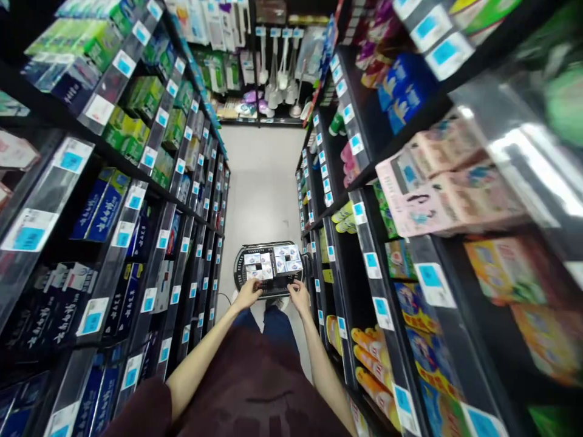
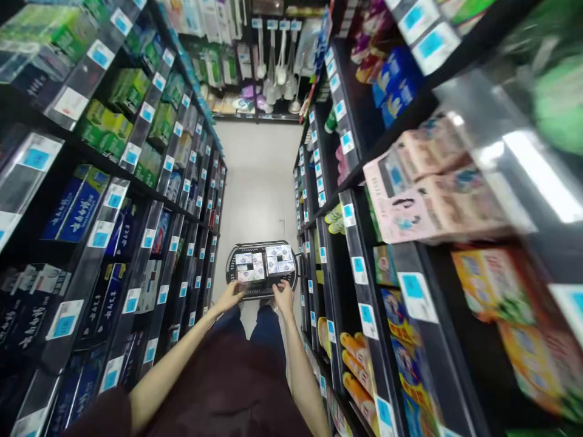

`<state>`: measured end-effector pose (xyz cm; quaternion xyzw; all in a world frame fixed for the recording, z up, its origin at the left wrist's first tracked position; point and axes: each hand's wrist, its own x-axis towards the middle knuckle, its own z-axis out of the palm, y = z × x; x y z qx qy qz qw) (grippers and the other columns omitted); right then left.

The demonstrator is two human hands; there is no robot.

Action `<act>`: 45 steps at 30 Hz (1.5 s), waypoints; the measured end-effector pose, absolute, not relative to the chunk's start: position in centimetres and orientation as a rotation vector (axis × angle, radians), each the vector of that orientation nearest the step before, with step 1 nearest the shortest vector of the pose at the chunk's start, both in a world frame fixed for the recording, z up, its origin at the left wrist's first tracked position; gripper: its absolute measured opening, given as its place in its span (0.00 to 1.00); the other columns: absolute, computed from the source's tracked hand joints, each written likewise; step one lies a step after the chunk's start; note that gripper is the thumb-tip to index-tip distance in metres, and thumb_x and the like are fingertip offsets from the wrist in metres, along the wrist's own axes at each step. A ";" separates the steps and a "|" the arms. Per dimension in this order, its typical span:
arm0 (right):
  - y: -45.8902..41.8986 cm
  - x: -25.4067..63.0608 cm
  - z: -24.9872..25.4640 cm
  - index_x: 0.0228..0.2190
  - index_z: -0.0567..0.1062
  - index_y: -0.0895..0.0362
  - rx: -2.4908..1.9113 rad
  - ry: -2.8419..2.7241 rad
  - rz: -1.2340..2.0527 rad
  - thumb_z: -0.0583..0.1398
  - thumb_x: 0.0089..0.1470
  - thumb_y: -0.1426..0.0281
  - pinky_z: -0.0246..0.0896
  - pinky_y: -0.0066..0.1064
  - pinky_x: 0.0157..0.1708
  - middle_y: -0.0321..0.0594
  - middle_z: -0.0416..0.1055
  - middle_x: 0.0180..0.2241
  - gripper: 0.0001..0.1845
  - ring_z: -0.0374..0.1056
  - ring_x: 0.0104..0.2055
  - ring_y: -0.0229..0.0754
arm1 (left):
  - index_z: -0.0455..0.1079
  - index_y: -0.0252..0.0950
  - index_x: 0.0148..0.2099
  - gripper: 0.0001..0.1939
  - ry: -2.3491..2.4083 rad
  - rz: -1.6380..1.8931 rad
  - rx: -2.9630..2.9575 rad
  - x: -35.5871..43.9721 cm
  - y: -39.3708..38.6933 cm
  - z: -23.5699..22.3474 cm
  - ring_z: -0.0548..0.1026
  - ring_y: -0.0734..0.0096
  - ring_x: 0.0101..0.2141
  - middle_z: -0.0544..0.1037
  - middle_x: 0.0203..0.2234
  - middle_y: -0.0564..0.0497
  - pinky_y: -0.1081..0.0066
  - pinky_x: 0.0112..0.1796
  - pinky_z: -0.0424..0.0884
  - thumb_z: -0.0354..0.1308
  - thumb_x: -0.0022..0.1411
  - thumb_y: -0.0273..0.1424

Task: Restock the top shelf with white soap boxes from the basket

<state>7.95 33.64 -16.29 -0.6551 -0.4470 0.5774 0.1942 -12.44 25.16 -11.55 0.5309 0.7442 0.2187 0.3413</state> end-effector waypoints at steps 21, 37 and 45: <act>20.9 6.6 -37.7 0.40 0.79 0.56 -1.896 -1.502 2.132 0.61 0.51 0.56 0.67 0.34 0.31 0.39 0.77 0.30 0.20 0.70 0.26 0.41 | 0.61 0.26 0.65 0.32 2.125 0.218 1.308 -21.2 32.1 -42.5 0.61 0.46 0.64 0.67 0.62 0.34 0.51 0.66 0.55 0.51 0.58 0.16; 26.0 8.3 -36.2 0.42 0.78 0.64 -2.046 -0.334 1.680 0.72 0.44 0.54 0.74 0.40 0.40 0.50 0.81 0.38 0.31 0.78 0.39 0.51 | 0.62 0.49 0.60 0.25 1.348 0.503 1.247 -7.1 25.3 -32.4 0.75 0.55 0.53 0.74 0.53 0.48 0.58 0.51 0.78 0.62 0.62 0.35; 24.1 17.3 -36.3 0.43 0.79 0.61 -2.100 -0.120 1.673 0.73 0.41 0.52 0.76 0.40 0.35 0.49 0.81 0.37 0.33 0.79 0.37 0.54 | 0.55 0.28 0.70 0.37 1.382 0.084 1.911 -10.5 37.7 -39.6 0.51 0.45 0.70 0.59 0.69 0.35 0.47 0.67 0.53 0.48 0.59 0.12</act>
